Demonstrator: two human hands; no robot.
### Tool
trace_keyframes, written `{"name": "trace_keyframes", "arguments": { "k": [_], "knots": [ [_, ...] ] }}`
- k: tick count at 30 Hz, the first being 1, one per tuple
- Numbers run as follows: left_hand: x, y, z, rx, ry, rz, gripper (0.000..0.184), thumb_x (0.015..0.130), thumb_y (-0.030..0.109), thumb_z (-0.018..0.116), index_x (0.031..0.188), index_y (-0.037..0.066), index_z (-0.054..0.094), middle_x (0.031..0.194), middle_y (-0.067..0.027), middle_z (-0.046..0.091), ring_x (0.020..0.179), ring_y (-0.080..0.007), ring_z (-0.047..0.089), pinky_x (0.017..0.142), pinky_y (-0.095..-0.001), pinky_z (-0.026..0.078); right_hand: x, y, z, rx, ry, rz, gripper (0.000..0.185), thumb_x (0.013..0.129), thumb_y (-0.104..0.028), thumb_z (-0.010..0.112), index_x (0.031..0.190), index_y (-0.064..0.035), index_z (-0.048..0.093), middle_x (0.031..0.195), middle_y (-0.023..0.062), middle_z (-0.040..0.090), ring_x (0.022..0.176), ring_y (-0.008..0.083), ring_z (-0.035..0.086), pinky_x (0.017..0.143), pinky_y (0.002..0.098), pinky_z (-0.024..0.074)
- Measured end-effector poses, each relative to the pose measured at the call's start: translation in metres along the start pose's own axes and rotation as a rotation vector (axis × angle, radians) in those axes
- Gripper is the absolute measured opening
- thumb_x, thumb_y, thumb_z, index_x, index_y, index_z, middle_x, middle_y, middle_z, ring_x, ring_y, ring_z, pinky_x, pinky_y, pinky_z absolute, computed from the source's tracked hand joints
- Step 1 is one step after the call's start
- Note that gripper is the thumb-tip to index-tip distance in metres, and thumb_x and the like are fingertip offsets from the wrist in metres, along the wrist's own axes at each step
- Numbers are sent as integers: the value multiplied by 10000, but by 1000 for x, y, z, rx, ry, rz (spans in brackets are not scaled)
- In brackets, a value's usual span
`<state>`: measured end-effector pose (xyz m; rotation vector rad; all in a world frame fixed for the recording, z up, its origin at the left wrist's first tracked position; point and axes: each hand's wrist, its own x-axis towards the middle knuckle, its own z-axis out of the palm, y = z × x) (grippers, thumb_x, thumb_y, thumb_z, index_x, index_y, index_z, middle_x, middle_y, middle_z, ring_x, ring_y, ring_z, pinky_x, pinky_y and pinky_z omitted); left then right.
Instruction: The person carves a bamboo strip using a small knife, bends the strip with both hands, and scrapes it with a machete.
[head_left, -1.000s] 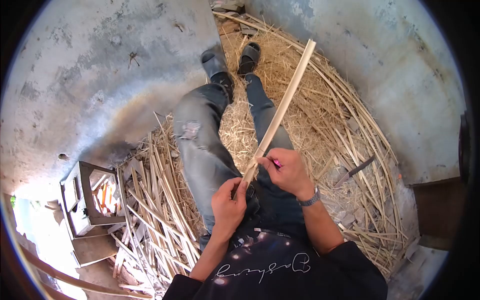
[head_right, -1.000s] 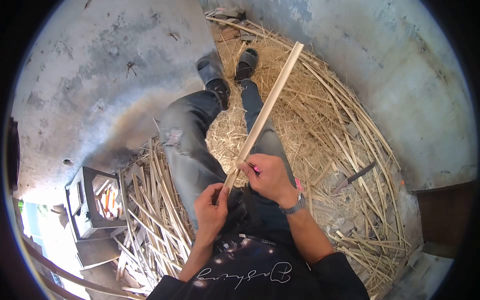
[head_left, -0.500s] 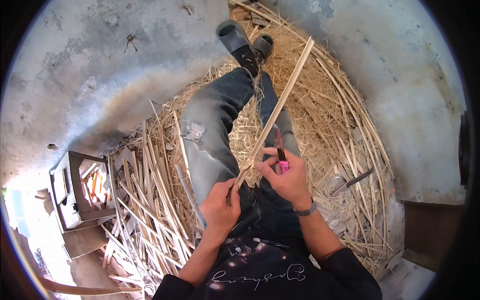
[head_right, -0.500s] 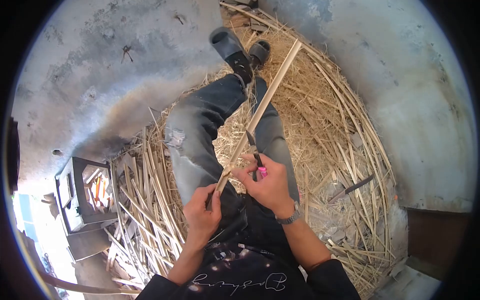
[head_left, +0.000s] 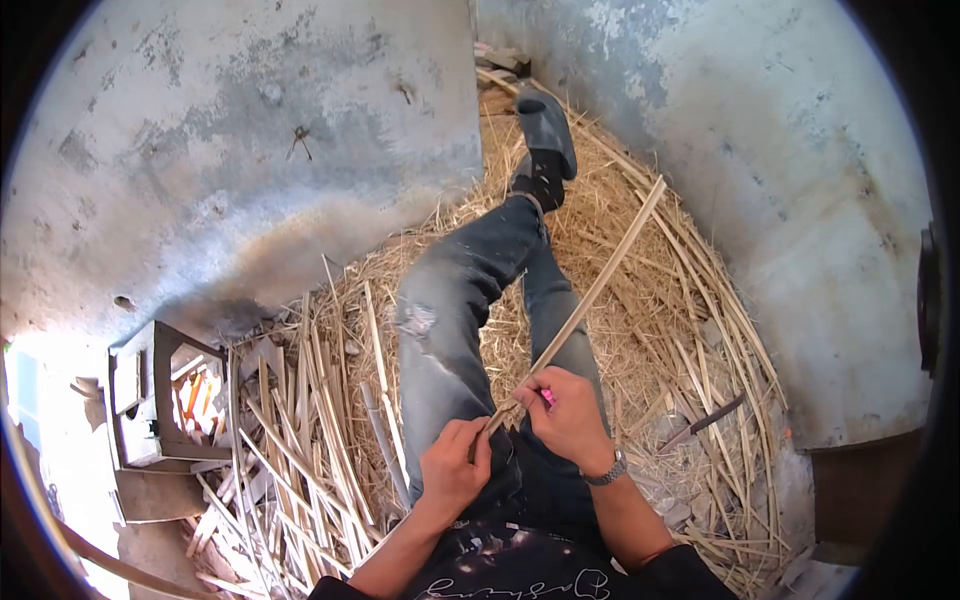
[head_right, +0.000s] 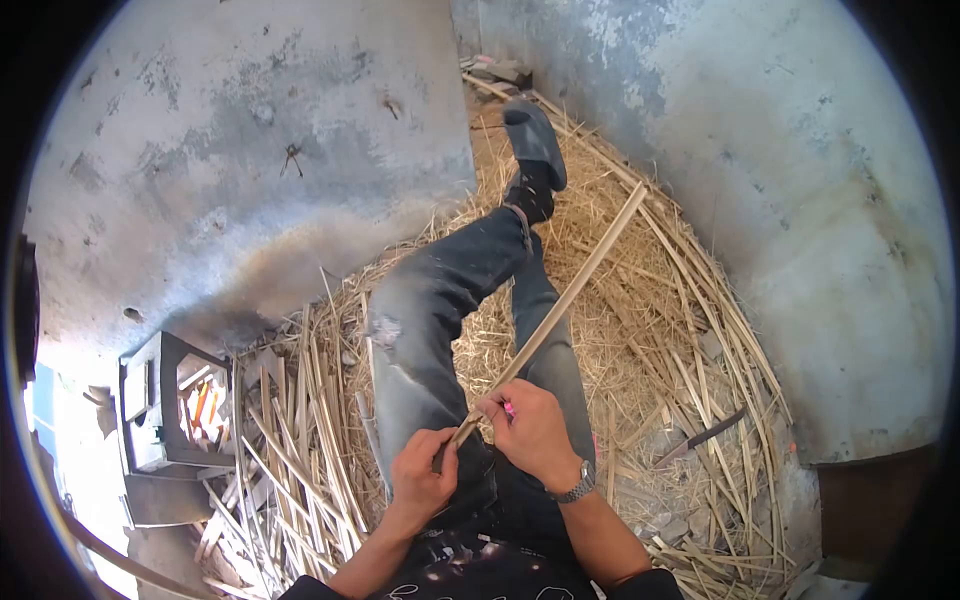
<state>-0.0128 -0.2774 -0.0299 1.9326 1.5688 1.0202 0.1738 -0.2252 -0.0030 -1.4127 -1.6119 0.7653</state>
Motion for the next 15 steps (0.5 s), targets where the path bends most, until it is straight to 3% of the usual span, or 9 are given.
{"name": "trace_keyframes", "arguments": {
  "k": [2, 4, 9, 11, 13, 14, 15],
  "knots": [
    [2, -7, 3, -13, -17, 27, 195, 883, 54, 688, 1076, 65, 718, 865, -113, 668, 727, -310, 671, 632, -391, 525, -2, -5, -10, -28, -10, -33, 156, 886, -145, 744, 834, -3, 703, 717, 140, 645, 615, 285, 614, 593, 382, 467],
    [-2, -15, 7, -30, -38, 33, 207, 898, 78, 678, 1101, 81, 722, 866, -109, 669, 707, -318, 669, 616, -405, 528, -1, -14, -26, 90, -266, 120, 126, 865, -90, 756, 843, 12, 685, 716, 127, 659, 651, 190, 617, 631, 341, 480],
    [38, -47, 19, 38, 35, -90, 207, 929, 91, 644, 1117, 58, 724, 820, -165, 665, 720, -359, 666, 628, -431, 523, 10, 3, -34, 103, -446, 117, 97, 873, -87, 755, 868, -9, 698, 717, 112, 671, 670, 173, 644, 652, 316, 496],
    [51, -58, 22, -31, 52, -119, 188, 937, 123, 652, 1093, 55, 732, 848, -169, 690, 734, -357, 680, 641, -425, 528, 26, 22, -49, 1, -211, 221, 192, 910, -202, 736, 898, -15, 696, 729, 103, 665, 655, 193, 627, 656, 322, 501],
    [58, -66, 25, -60, 34, -159, 195, 945, 153, 658, 1096, 53, 733, 876, -178, 713, 747, -352, 693, 655, -412, 534, 49, 54, -64, 26, 24, 319, 212, 945, -231, 705, 891, -26, 699, 755, 70, 680, 667, 155, 632, 653, 299, 503],
    [60, -70, 28, -60, 23, -174, 195, 945, 153, 658, 1096, 53, 733, 876, -178, 713, 747, -352, 693, 655, -412, 534, 59, 63, -69, 25, 15, 335, 212, 945, -231, 705, 891, -26, 699, 755, 70, 680, 667, 155, 632, 653, 299, 503],
    [64, -74, 30, -50, 7, -146, 201, 954, 143, 658, 1102, 27, 728, 844, -177, 713, 727, -301, 696, 662, -374, 532, 71, 68, -71, 117, 142, 344, 247, 971, -260, 671, 890, -28, 698, 761, 62, 681, 662, 149, 634, 639, 301, 500]
  ]
}}
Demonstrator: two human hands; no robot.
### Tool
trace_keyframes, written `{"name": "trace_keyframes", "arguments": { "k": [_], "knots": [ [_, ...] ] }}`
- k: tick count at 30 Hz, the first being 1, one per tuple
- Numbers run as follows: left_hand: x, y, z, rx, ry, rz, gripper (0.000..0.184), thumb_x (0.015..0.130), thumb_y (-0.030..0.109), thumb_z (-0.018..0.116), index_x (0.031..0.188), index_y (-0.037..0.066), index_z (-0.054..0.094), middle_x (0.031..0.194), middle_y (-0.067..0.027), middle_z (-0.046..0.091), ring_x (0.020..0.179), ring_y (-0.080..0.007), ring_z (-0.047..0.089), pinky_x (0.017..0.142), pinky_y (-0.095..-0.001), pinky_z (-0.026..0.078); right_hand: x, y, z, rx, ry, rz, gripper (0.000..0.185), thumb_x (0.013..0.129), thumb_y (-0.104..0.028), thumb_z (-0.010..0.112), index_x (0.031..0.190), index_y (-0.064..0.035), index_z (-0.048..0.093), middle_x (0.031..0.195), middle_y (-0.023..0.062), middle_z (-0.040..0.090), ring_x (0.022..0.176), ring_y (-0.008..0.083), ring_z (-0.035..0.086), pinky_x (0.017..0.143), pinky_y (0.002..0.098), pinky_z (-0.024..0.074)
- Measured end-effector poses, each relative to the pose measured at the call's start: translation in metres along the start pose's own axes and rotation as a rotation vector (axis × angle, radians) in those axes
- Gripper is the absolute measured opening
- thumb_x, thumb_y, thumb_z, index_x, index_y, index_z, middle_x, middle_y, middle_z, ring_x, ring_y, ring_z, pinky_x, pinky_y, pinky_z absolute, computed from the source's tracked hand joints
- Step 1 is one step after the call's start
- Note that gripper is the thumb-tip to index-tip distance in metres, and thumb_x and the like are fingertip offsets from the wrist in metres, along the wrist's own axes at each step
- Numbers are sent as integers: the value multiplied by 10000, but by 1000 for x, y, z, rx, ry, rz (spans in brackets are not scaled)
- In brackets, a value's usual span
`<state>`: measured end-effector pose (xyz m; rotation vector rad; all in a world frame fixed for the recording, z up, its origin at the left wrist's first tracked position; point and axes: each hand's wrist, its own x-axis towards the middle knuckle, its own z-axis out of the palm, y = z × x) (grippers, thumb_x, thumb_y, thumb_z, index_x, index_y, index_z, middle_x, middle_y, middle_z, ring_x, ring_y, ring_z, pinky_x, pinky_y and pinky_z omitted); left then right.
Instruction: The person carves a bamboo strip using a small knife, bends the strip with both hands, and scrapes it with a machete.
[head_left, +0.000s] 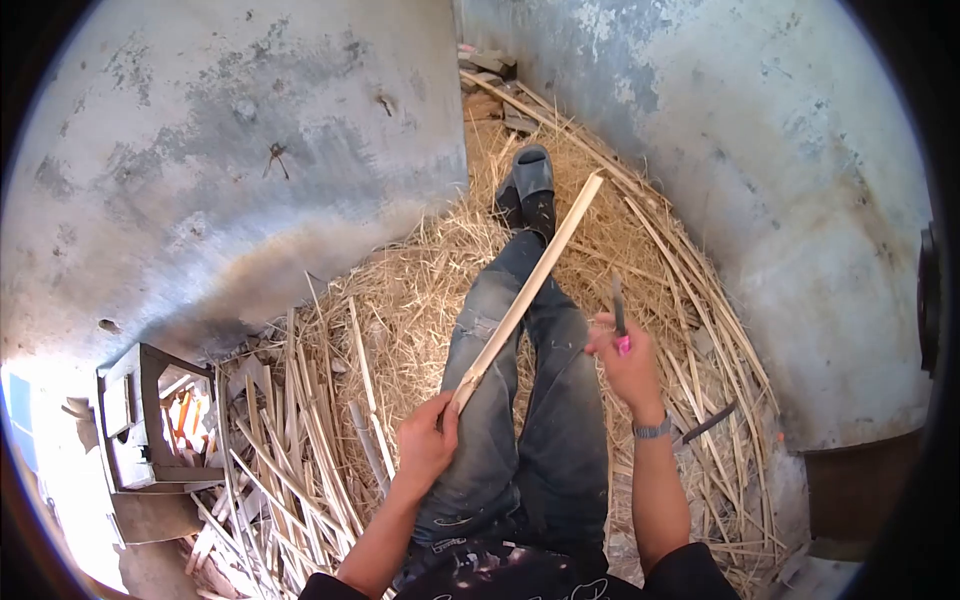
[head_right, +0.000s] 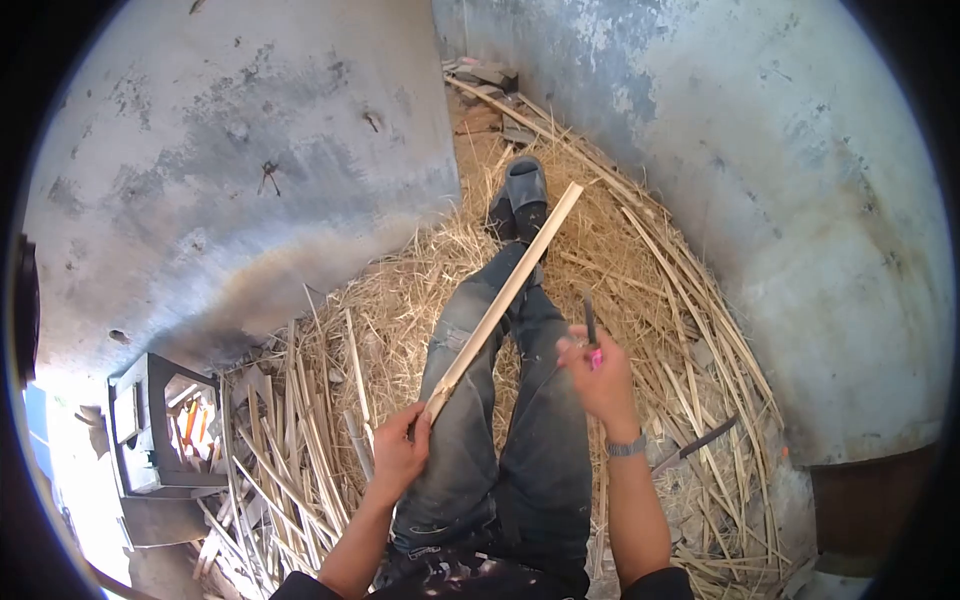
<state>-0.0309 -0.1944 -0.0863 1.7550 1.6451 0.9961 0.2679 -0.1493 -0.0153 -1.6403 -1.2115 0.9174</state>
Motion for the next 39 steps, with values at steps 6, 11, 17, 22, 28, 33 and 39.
{"name": "trace_keyframes", "arguments": {
  "k": [6, 11, 17, 22, 28, 33, 39],
  "knots": [
    [13, -1, 5, -50, -108, -116, 219, 947, 193, 673, 1094, 43, 737, 811, -195, 708, 706, -349, 695, 657, -411, 531, 11, 54, 37, 128, -87, 64, 420, 1034, -395, 551, 881, -26, 680, 678, 77, 656, 616, 189, 643, 582, 341, 480],
    [12, 8, 4, -45, -87, -98, 227, 955, 183, 667, 1113, 37, 738, 769, -216, 689, 661, -347, 686, 636, -399, 521, -6, 33, 88, -435, -240, -255, 436, 1026, -396, 527, 753, -60, 584, 630, 196, 624, 614, 440, 619, 559, 499, 483],
    [-1, 2, 8, -68, -75, -93, 244, 975, 142, 663, 1132, -37, 719, 743, -148, 705, 631, -175, 659, 625, -308, 512, -12, 45, 100, -581, -206, -429, 446, 1023, -422, 525, 762, -65, 576, 563, 194, 592, 527, 424, 607, 487, 528, 476],
    [-8, -2, 6, -142, -111, -128, 286, 978, 125, 639, 1220, -16, 692, 785, -241, 683, 628, -252, 686, 604, -362, 511, -23, 49, 102, -613, -194, -452, 459, 1024, -434, 515, 764, -61, 579, 557, 186, 595, 519, 407, 615, 481, 512, 484],
    [-16, 9, -3, -114, -157, -94, 323, 988, 117, 611, 1291, 20, 664, 787, -241, 677, 624, -221, 673, 618, -340, 509, -19, 55, 100, -697, -196, -524, 465, 1029, -449, 491, 783, -67, 588, 561, 176, 601, 517, 390, 623, 479, 510, 491],
    [-40, -7, -17, -110, -218, -141, 333, 998, 151, 608, 1303, 26, 658, 845, -216, 718, 676, -181, 685, 664, -328, 519, 56, 62, 45, -801, 65, -300, 542, 1062, -435, 398, 779, -41, 639, 677, 229, 652, 634, 443, 646, 569, 546, 513],
    [-78, -23, -56, -206, -330, -381, 345, 1032, 192, 592, 1334, 35, 651, 679, -10, 596, 604, -59, 501, 584, -247, 450, 116, 100, -28, -700, 189, -188, 629, 1074, -428, 353, 785, 25, 680, 772, 292, 660, 750, 481, 643, 716, 568, 490]
  ]
}}
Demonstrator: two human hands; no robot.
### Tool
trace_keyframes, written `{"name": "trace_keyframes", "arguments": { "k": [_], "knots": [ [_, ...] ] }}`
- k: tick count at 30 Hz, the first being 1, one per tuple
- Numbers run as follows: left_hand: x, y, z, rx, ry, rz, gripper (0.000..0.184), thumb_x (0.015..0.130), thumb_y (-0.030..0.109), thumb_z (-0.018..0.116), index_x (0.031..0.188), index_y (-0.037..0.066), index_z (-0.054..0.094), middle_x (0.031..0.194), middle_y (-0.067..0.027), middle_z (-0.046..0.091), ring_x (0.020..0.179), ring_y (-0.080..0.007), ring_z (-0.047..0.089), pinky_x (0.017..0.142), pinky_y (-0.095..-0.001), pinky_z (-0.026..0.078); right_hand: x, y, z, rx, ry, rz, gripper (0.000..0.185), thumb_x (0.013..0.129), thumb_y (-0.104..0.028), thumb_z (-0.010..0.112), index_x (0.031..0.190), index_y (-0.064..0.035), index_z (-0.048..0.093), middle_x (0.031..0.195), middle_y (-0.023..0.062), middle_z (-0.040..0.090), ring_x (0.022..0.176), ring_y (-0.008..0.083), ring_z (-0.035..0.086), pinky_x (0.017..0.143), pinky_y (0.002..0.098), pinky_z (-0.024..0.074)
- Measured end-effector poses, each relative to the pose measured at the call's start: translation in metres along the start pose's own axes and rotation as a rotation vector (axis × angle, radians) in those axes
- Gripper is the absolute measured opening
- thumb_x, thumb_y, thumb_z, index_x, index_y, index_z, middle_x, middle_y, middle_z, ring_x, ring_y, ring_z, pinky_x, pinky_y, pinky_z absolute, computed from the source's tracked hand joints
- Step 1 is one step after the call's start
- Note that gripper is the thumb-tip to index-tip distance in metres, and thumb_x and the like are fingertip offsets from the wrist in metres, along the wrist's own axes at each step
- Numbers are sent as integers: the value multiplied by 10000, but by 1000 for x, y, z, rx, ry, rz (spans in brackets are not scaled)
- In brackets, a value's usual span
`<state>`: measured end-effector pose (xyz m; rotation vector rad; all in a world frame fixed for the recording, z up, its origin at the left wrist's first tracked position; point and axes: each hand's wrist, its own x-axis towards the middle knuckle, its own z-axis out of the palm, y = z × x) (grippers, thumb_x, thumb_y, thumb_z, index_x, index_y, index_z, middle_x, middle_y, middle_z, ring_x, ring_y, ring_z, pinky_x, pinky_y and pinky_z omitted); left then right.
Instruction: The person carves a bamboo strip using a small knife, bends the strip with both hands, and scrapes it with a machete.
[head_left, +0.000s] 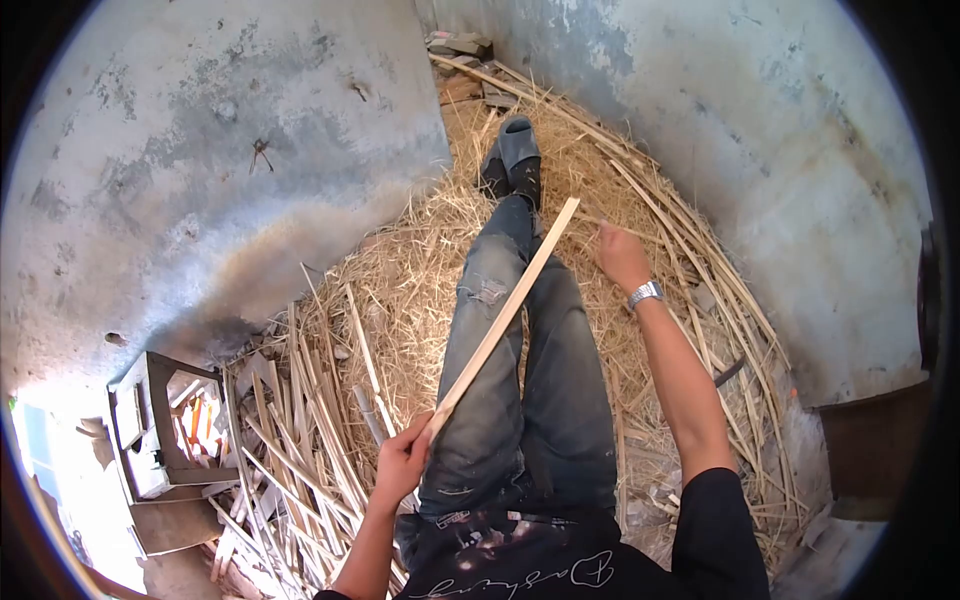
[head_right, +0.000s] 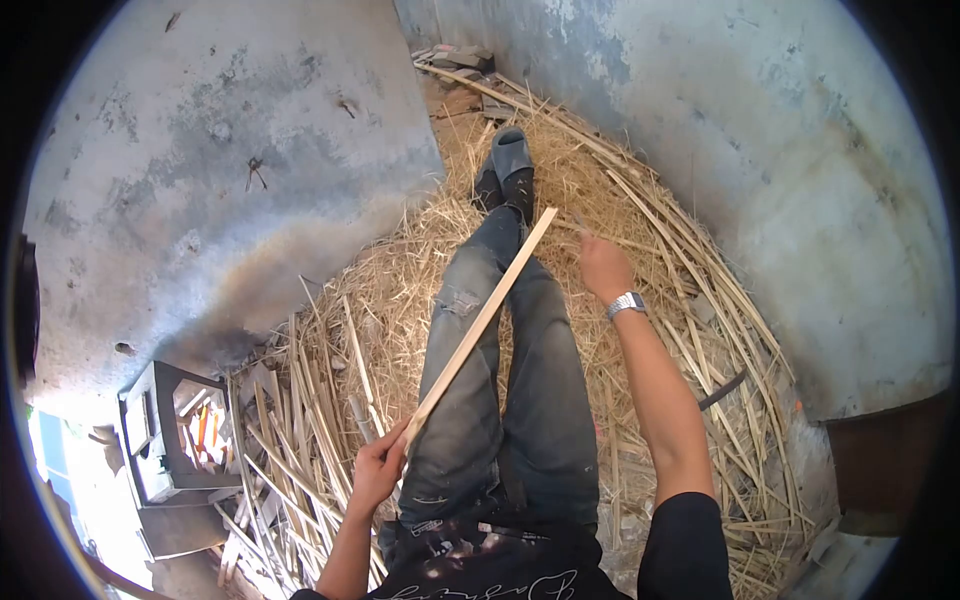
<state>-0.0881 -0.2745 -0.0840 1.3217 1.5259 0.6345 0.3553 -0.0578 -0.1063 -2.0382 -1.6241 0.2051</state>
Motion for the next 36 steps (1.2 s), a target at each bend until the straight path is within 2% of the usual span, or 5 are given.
{"name": "trace_keyframes", "arguments": {
  "k": [12, 18, 23, 27, 36],
  "knots": [
    [28, -39, 10, 49, 109, 78, 338, 1000, 228, 646, 1233, -12, 688, 829, -136, 719, 764, -175, 687, 706, -309, 529, -82, 91, 82, 607, -127, 795, 523, 1030, -384, 497, 790, 65, 615, 730, 203, 643, 648, 393, 562, 687, 493, 441],
    [64, 47, 53, 138, 184, 290, 384, 932, 265, 709, 1224, 17, 686, 998, -234, 736, 928, -348, 737, 814, -382, 557, -100, 134, 105, -64, -479, 550, 529, 990, -406, 478, 1211, 27, 685, 1304, 300, 617, 1250, 417, 580, 1094, 480, 420],
    [88, 52, 67, 231, 366, 605, 344, 921, 248, 710, 1186, 29, 702, 972, -224, 730, 862, -375, 727, 763, -420, 567, -91, 94, 69, 71, -445, 539, 535, 873, -440, 619, 1116, 25, 725, 1257, 284, 654, 1186, 416, 620, 1063, 551, 413],
    [100, 39, 73, 385, 417, 481, 331, 919, 226, 709, 1170, 10, 696, 969, -220, 728, 861, -382, 715, 779, -425, 563, -81, 28, 43, -341, -13, 62, 298, 842, -297, 652, 981, -47, 735, 1122, 193, 665, 1204, 356, 548, 1072, 679, 262],
    [122, -7, 81, 505, 274, 411, 342, 969, 211, 592, 1269, 55, 635, 1018, -205, 678, 931, -421, 668, 813, -519, 522, -59, -80, 8, -365, 72, -714, 123, 850, -151, 585, 908, -92, 676, 1012, 112, 641, 1162, 276, 538, 1127, 573, 224]
  ]
}}
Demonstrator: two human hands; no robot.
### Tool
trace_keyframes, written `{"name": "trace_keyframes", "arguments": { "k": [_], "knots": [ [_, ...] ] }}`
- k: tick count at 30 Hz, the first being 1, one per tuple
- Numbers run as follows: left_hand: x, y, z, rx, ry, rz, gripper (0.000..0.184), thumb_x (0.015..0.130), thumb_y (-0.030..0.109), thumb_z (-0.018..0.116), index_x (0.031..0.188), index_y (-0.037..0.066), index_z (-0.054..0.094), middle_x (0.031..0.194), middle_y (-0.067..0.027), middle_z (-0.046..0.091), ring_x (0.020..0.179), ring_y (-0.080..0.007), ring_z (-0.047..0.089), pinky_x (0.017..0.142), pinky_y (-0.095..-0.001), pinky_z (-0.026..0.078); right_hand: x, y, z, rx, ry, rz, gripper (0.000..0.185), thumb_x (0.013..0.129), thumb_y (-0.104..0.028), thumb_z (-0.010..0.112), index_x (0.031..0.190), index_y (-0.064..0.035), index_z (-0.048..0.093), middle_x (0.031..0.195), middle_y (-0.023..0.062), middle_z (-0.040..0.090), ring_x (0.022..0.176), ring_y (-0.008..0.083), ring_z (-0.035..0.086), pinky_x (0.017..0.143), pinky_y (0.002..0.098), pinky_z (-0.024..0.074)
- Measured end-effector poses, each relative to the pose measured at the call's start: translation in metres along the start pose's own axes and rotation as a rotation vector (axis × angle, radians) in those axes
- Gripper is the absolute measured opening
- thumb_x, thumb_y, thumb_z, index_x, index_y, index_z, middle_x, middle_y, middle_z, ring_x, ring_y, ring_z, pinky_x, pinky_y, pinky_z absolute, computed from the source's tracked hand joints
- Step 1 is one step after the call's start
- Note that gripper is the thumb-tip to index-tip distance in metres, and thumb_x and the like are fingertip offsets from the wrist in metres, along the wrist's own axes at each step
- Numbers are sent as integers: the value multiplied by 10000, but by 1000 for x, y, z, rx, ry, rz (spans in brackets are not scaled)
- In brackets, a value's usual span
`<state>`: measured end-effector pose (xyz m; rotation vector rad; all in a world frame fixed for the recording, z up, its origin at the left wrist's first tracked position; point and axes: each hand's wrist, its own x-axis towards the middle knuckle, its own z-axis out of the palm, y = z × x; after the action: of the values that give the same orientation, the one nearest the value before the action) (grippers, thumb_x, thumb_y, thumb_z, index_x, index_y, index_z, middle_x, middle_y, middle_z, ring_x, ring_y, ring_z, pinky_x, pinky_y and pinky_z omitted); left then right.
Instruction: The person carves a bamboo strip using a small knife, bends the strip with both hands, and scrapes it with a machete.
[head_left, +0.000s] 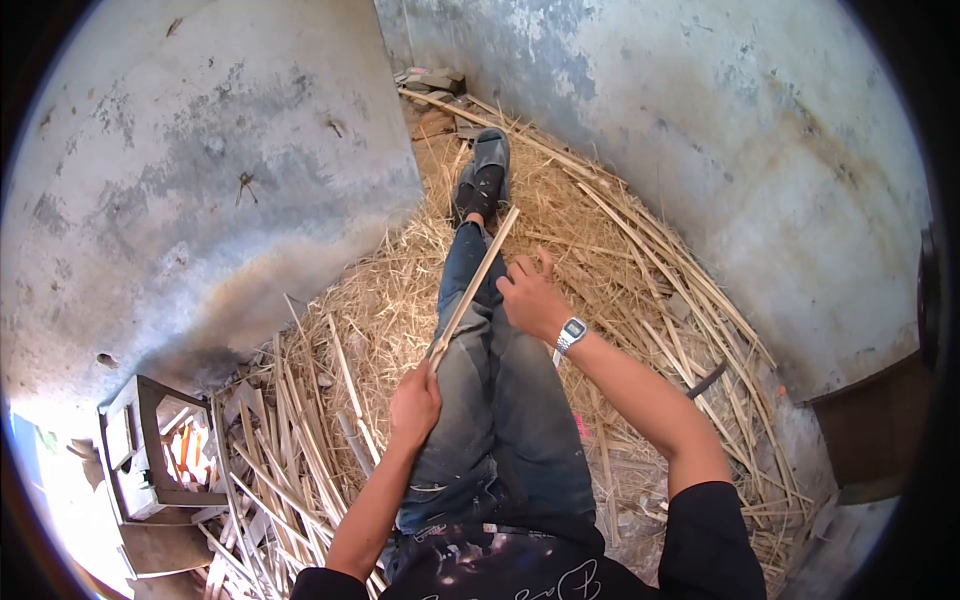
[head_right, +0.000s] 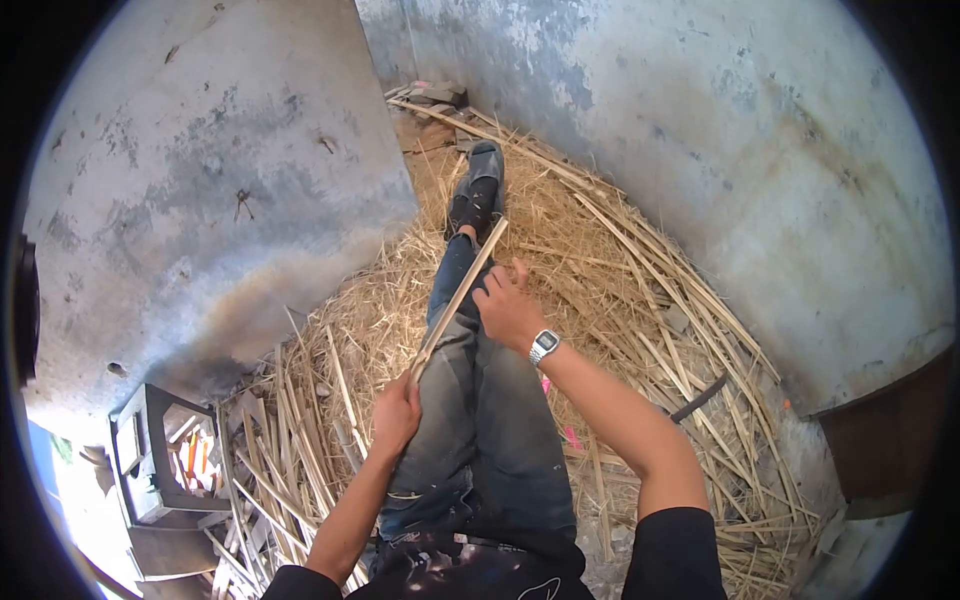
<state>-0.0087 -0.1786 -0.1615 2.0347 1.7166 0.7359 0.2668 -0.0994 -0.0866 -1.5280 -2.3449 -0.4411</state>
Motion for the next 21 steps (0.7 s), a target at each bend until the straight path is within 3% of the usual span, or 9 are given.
{"name": "trace_keyframes", "arguments": {
  "k": [1, 3, 8, 11, 13, 21],
  "knots": [
    [-1, 1, -3, 3, -18, -16, 341, 973, 208, 583, 1277, 61, 628, 1028, -205, 675, 940, -422, 665, 823, -520, 521, 5, -6, 1, 10, -1, -4, 123, 850, -151, 585, 908, -92, 676, 1012, 112, 641, 1162, 276, 538, 1127, 573, 224],
    [-1, 1, -2, 20, 1, -4, 335, 971, 206, 580, 1272, 66, 628, 1021, -209, 672, 927, -424, 666, 810, -522, 527, 16, -10, -2, 18, 222, -167, 98, 850, -134, 583, 894, -104, 666, 977, 82, 631, 1155, 255, 547, 1137, 545, 214],
    [4, 8, -5, 56, -34, -43, 342, 950, 190, 605, 1257, 42, 643, 1015, -239, 674, 918, -444, 671, 784, -520, 540, 24, -23, -8, 45, 285, -329, 44, 836, -134, 584, 803, -148, 610, 889, 20, 588, 1097, 189, 577, 1114, 504, 235],
    [12, 5, -4, 96, -70, -30, 334, 953, 192, 595, 1264, 83, 646, 1020, -227, 649, 909, -443, 670, 765, -524, 544, 26, -27, -13, 27, 301, -398, 52, 842, -152, 592, 794, -161, 610, 878, 3, 594, 1077, 174, 587, 1117, 497, 239],
    [18, 6, -3, 158, -104, 3, 288, 945, 163, 586, 1220, 97, 639, 994, -209, 619, 851, -416, 670, 735, -511, 551, 26, -29, -13, 22, 304, -431, 53, 844, -160, 594, 794, -166, 610, 877, -2, 597, 1071, 170, 590, 1118, 495, 241],
    [32, -13, 12, 105, -95, 160, 311, 937, 118, 579, 1229, 133, 684, 1026, -152, 630, 874, -362, 678, 729, -467, 558, 20, -35, -11, 73, 275, -523, 37, 843, -152, 599, 819, -162, 625, 919, 1, 617, 1102, 171, 577, 1123, 492, 248]
  ]
}}
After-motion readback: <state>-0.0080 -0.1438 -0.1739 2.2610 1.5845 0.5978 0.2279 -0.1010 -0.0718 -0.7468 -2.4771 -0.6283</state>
